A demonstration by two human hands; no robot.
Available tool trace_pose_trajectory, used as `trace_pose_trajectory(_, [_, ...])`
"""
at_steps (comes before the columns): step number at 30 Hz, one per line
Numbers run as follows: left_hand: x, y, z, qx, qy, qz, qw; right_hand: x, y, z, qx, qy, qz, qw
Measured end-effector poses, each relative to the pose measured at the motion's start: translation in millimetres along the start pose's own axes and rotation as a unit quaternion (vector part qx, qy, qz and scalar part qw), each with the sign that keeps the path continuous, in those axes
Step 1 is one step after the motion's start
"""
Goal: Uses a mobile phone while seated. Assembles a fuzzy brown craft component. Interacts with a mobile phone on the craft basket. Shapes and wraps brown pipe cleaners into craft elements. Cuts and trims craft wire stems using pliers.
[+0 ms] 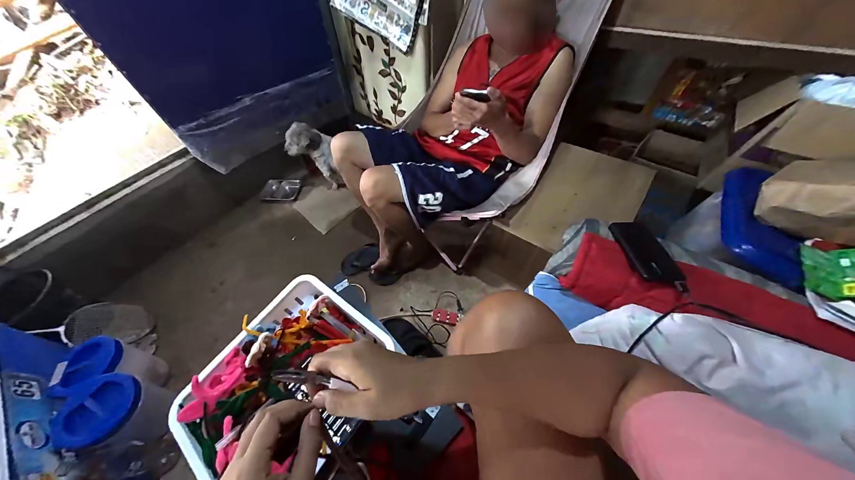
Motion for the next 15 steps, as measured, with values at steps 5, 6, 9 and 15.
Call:
trace_pose_trajectory(5, [9.5, -3.5, 3.9, -0.041, -0.003, -0.062, 0.997, 0.2, 15.2, -2.7, -0.026, 0.002, -0.019, 0.999])
trace_pose_trajectory(6, [8.7, 0.0, 4.5, -0.061, -0.007, -0.069, 0.996, -0.9, 18.5, -3.6, -0.030, -0.008, -0.021, 0.999])
trace_pose_trajectory(9, [6.7, 10.6, -0.3, -0.114, 0.002, -0.068, 0.991, -13.0, 15.2, -9.6, -0.007, -0.044, -0.036, 0.998])
trace_pose_trajectory(15, [6.1, 27.4, -5.2, -0.158, -0.001, -0.087, 0.984, -10.0, -7.2, -8.8, 0.066, -0.025, -0.072, 0.995])
Point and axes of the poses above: each hand's wrist, its own z-axis towards the middle knuckle, its own y-axis out of the back of the hand, x = y × z, the point moved 10 cm from there along z, towards the middle knuckle, and after that the axes turned 5 degrees about z, right-handed, at the moved point
